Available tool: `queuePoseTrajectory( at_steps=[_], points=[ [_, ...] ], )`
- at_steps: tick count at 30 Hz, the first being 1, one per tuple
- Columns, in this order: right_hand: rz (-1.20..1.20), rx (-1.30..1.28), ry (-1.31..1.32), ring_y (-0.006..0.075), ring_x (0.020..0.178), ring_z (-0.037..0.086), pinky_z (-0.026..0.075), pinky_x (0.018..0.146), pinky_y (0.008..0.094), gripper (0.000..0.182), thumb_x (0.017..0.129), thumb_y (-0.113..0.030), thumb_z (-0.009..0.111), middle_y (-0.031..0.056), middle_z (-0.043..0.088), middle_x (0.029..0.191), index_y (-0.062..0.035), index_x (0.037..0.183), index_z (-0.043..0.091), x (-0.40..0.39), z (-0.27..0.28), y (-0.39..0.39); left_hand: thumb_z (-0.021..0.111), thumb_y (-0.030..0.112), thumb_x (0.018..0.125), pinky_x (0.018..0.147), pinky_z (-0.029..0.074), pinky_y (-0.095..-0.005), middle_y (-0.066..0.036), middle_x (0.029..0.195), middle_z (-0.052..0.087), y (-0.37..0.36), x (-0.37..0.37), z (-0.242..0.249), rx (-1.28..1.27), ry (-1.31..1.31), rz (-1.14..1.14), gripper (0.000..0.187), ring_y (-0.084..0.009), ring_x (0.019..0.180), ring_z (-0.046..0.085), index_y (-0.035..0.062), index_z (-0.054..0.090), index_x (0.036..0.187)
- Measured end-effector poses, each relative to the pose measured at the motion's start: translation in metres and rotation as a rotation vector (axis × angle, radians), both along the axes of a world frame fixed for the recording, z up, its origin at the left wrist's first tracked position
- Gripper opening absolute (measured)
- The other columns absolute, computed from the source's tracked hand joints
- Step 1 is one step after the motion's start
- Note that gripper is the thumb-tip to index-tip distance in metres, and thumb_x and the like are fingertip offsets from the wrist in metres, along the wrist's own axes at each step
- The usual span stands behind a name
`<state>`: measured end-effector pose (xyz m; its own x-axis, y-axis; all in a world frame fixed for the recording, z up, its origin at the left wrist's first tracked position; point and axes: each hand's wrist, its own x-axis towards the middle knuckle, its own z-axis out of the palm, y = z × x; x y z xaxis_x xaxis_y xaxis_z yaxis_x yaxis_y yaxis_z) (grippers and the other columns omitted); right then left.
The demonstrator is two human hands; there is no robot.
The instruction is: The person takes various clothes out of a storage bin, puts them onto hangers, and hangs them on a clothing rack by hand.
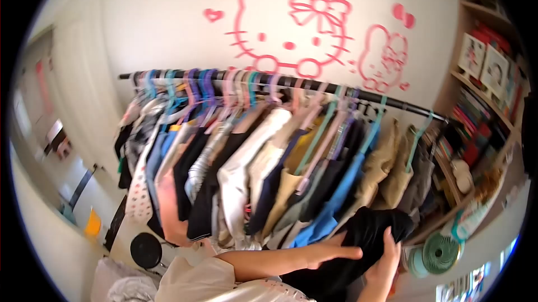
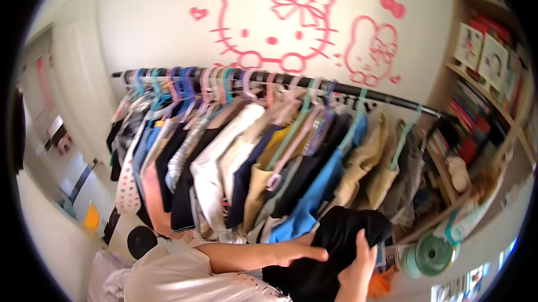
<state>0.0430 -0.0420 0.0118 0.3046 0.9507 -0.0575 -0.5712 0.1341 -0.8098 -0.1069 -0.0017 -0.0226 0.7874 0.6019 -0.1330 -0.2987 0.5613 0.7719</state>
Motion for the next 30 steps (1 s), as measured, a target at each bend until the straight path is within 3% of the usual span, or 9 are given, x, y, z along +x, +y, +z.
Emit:
queuePoseTrajectory(
  at_steps=[4,8,9,13,18,20,23,25,30],
  points=[
    [0.221,0.216,-0.127,0.023,0.104,0.062,0.051,0.09,0.0359,0.034,0.09,-0.014,0.062,0.0106,0.063,0.112,-0.0014,0.12,0.055,-0.01,0.072,0.056,0.063,0.012,0.091,0.074,0.052,-0.0296,-0.009,0.096,0.064,0.006,-0.018,0.048,0.568,-0.062,0.161,0.034,-0.0164,0.075,0.065,0.0013,0.045,0.118],
    [0.166,0.387,-0.284,0.0209,0.102,0.062,0.049,0.092,0.034,0.03,0.09,-0.014,0.062,0.0095,0.064,0.112,-0.001,0.116,0.057,-0.016,0.173,0.14,0.066,0.017,0.09,0.079,0.052,-0.0308,-0.009,0.1,0.064,0.062,-0.02,0.104,0.7,0.007,0.467,0.042,-0.0136,0.079,0.065,-0.0025,0.046,0.121],
    [0.307,0.493,-0.27,0.0211,0.099,0.064,0.051,0.089,0.0337,0.028,0.09,-0.015,0.061,0.0105,0.064,0.111,-0.0006,0.115,0.057,-0.009,0.19,0.178,0.067,0.019,0.09,0.083,0.051,-0.0301,-0.009,0.101,0.065,0.1,-0.006,0.088,1.076,0.133,0.853,0.044,-0.0136,0.085,0.064,-0.0029,0.048,0.123],
    [0.416,0.297,-0.505,0.0228,0.091,0.066,0.055,0.079,0.0331,0.029,0.089,-0.012,0.062,0.0129,0.066,0.108,0.0031,0.113,0.058,0.005,0.215,0.288,0.07,0.018,0.087,0.097,0.043,-0.0308,-0.011,0.121,0.059,0.123,-0.003,0.085,0.605,0.015,0.734,0.058,-0.0205,0.11,0.056,-0.002,0.043,0.134],
    [-0.468,0.186,-1.537,0.0331,0.096,0.063,0.05,0.083,0.0398,0.036,0.083,-0.018,0.066,0.0221,0.065,0.105,0.0003,0.114,0.058,0.024,0.173,0.315,0.066,0.002,0.086,0.11,0.028,-0.038,-0.017,0.153,0.021,0.067,-0.006,0.054,0.658,-0.054,0.819,0.09,-0.0287,0.138,0.029,0.0139,0.006,0.152],
    [-0.602,0.688,-1.705,0.0431,0.1,0.06,0.049,0.085,0.044,0.038,0.081,-0.017,0.066,0.0253,0.064,0.107,0.0011,0.113,0.057,0.033,0.157,0.285,0.067,0.001,0.083,0.112,0.023,-0.043,-0.02,0.155,0.013,0.031,-0.01,0.05,0.792,0.05,0.763,0.095,-0.0307,0.143,0.019,0.0165,0.003,0.153],
    [-0.539,0.76,-1.275,0.0317,0.099,0.063,0.047,0.088,0.0357,0.021,0.087,-0.011,0.061,0.0165,0.067,0.102,-0.0017,0.106,0.062,0.039,0.127,0.186,0.067,-0.001,0.079,0.11,0.026,-0.0447,-0.02,0.153,0.016,0.001,0.004,0.023,1.262,0.203,0.793,0.083,-0.033,0.142,0.021,0.003,0.02,0.147],
    [-0.516,0.719,-1.015,0.018,0.091,0.063,0.046,0.085,0.0295,0.013,0.09,-0.005,0.057,0.0105,0.067,0.095,0.0005,0.101,0.062,0.062,0.071,0.122,0.066,0.0,0.078,0.097,0.042,-0.0417,-0.02,0.133,0.048,-0.009,0.021,-0.003,1.528,0.17,0.77,0.042,-0.0292,0.118,0.052,-0.0004,0.053,0.118],
    [-0.813,0.092,-0.555,0.0109,0.073,0.056,0.046,0.069,0.024,0.009,0.093,0.001,0.05,0.0053,0.061,0.082,0.0008,0.096,0.058,0.107,-0.166,-0.018,0.061,0.004,0.083,0.083,0.049,-0.0391,-0.01,0.102,0.066,-0.02,0.074,-0.162,1.517,0.177,-0.069,0.022,-0.027,0.09,0.064,0.0048,0.063,0.106]
  ],
)
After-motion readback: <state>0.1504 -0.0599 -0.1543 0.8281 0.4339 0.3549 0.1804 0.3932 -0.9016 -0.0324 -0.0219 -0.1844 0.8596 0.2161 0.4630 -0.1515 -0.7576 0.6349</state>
